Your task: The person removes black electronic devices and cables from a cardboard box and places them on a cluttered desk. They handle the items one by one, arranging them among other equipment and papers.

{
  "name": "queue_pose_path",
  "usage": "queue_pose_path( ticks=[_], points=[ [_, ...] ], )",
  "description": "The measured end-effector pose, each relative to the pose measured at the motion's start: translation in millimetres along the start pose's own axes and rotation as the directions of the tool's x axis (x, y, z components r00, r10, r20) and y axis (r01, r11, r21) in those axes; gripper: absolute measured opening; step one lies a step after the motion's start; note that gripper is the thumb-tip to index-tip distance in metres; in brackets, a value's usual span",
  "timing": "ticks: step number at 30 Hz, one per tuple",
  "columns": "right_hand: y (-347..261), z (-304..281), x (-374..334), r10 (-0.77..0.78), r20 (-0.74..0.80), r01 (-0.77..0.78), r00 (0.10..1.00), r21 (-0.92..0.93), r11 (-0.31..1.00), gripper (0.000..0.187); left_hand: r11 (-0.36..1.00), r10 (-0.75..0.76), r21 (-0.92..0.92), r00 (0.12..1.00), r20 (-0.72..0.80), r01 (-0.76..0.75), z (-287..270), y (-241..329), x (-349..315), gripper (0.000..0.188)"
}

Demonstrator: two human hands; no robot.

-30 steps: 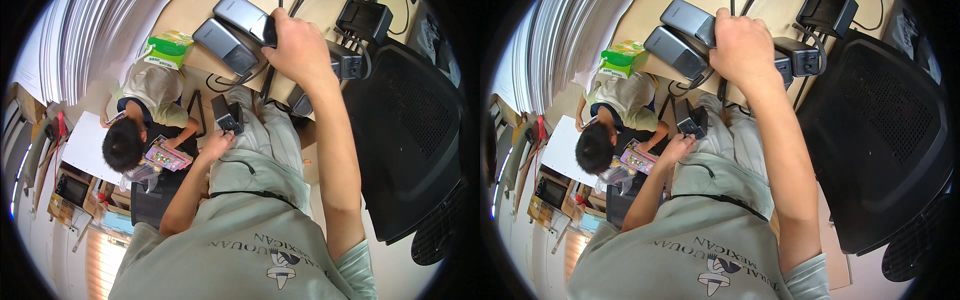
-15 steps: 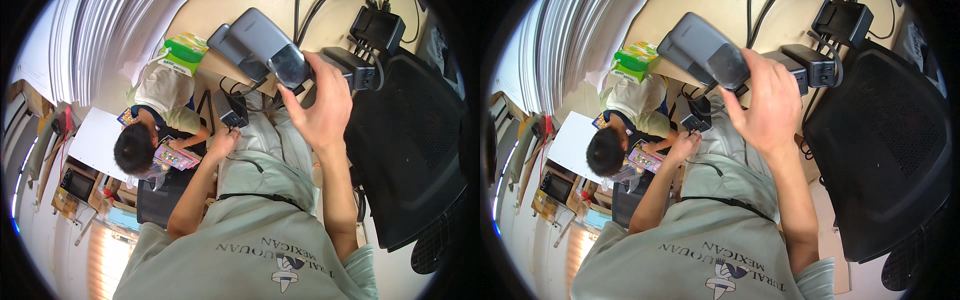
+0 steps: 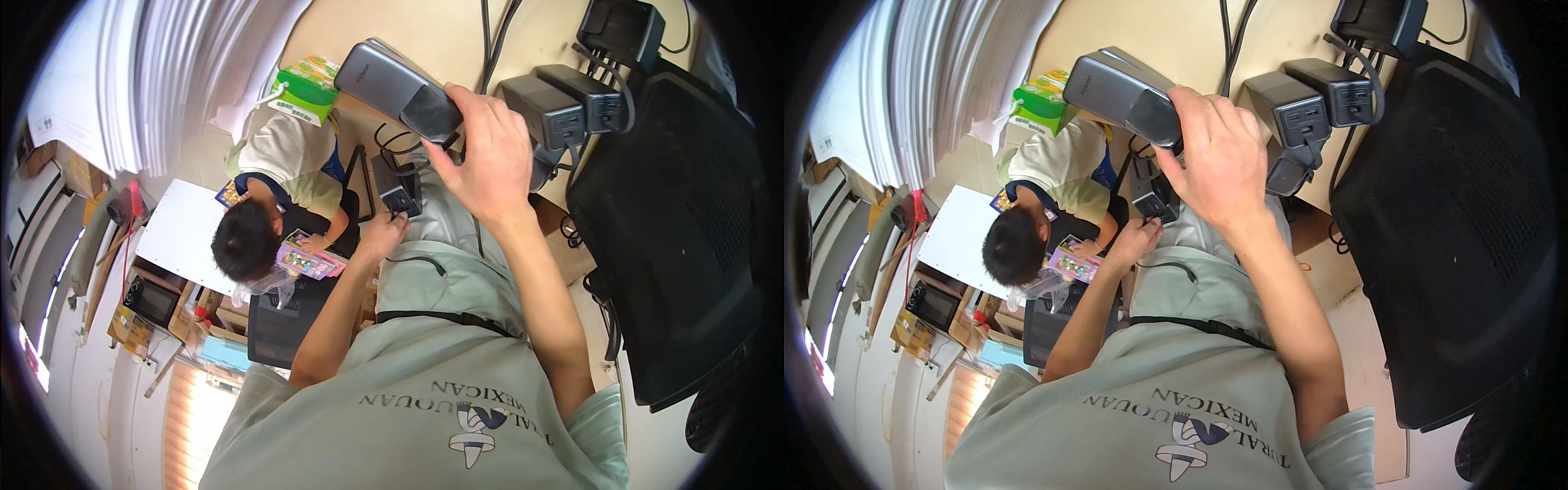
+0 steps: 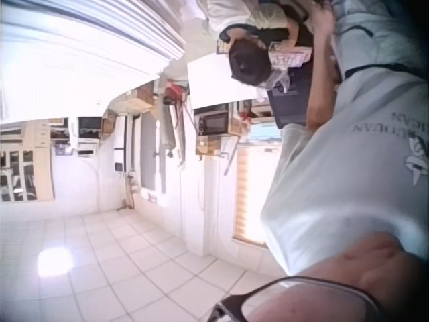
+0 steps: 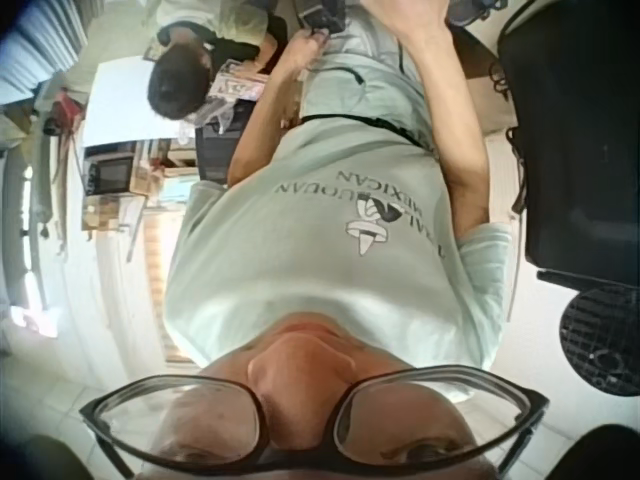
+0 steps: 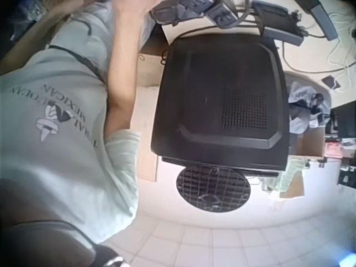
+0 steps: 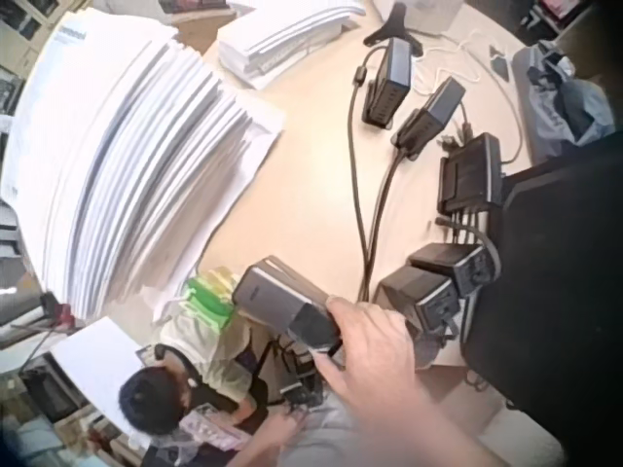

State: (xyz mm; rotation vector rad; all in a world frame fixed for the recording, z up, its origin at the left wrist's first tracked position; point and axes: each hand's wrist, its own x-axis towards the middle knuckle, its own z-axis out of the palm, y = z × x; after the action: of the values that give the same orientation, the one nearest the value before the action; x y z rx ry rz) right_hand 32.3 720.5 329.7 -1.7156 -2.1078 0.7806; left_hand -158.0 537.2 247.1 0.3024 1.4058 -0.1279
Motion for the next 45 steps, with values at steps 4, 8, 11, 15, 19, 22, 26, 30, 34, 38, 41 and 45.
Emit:
queue_pose_path(
  ticks=[4,8,11,15,19,22,26,30,34,38,41,45],
  points=[
    [-11.6,-0.1,4.7,0.014,-0.027,-0.015,1.000,-0.042,0.999,0.077,0.996,0.088,0.023,0.993,-0.078,-0.086,-0.1,-11.3,-9.8,0.034],
    [-14.9,33.2,19.2,0.007,-0.071,-0.019,0.997,-0.174,0.985,0.057,0.981,0.186,-0.038,0.980,-0.067,-0.189,-0.6,-7.5,-26.8,0.032],
    [-11.9,39.0,17.2,-0.018,-0.131,0.002,0.991,-0.126,0.992,0.052,0.988,0.117,-0.097,0.993,-0.021,-0.118,-3.7,4.6,-47.3,0.029],
    [-6.3,35.5,13.5,-0.004,-0.126,-0.014,0.992,-0.142,0.990,0.049,0.998,0.054,-0.039,0.998,-0.037,-0.055,-5.0,15.0,-64.8,0.033],
    [0.0,34.5,-5.3,0.007,-0.135,-0.022,0.991,-0.110,0.994,0.053,0.995,0.094,0.026,0.993,-0.071,-0.093,5.8,14.3,-73.3,0.034],
    [-0.3,28.9,-11.0,0.018,-0.130,-0.036,0.991,-0.143,0.989,0.054,0.996,0.082,0.047,0.995,-0.059,-0.079,6.0,15.6,-75.0,0.034],
    [2.5,23.9,-14.6,0.054,-0.066,-0.063,0.996,-0.147,0.987,0.060,0.994,0.105,0.012,0.994,0.011,-0.105,6.6,16.6,-71.8,0.029],
    [15.1,1.2,-42.7,-0.097,-0.337,0.120,0.936,0.048,0.992,0.053,0.993,0.093,0.069,0.995,-0.024,-0.091,9.3,20.4,-78.0,0.032],
    [43.8,-32.0,-127.8,0.133,-0.218,-0.089,0.967,0.199,0.976,0.037,0.994,0.108,0.023,0.994,-0.006,-0.108,2.1,9.5,-75.8,0.032],
    [9.0,-40.4,-98.8,0.033,-0.284,0.046,0.958,0.266,0.963,0.054,0.992,0.116,-0.046,0.993,-0.015,-0.117,2.5,2.4,-75.0,0.033],
    [-8.7,-26.9,-43.3,-0.024,-0.234,0.086,0.972,0.259,0.962,0.076,0.985,0.149,-0.075,0.986,-0.071,-0.154,6.4,-10.0,-74.5,0.033],
    [25.7,29.1,-37.9,0.228,-0.087,-0.147,0.970,0.540,0.829,0.075,0.953,0.137,-0.265,0.989,-0.058,-0.148,12.4,-27.6,-87.9,0.030]
  ],
)
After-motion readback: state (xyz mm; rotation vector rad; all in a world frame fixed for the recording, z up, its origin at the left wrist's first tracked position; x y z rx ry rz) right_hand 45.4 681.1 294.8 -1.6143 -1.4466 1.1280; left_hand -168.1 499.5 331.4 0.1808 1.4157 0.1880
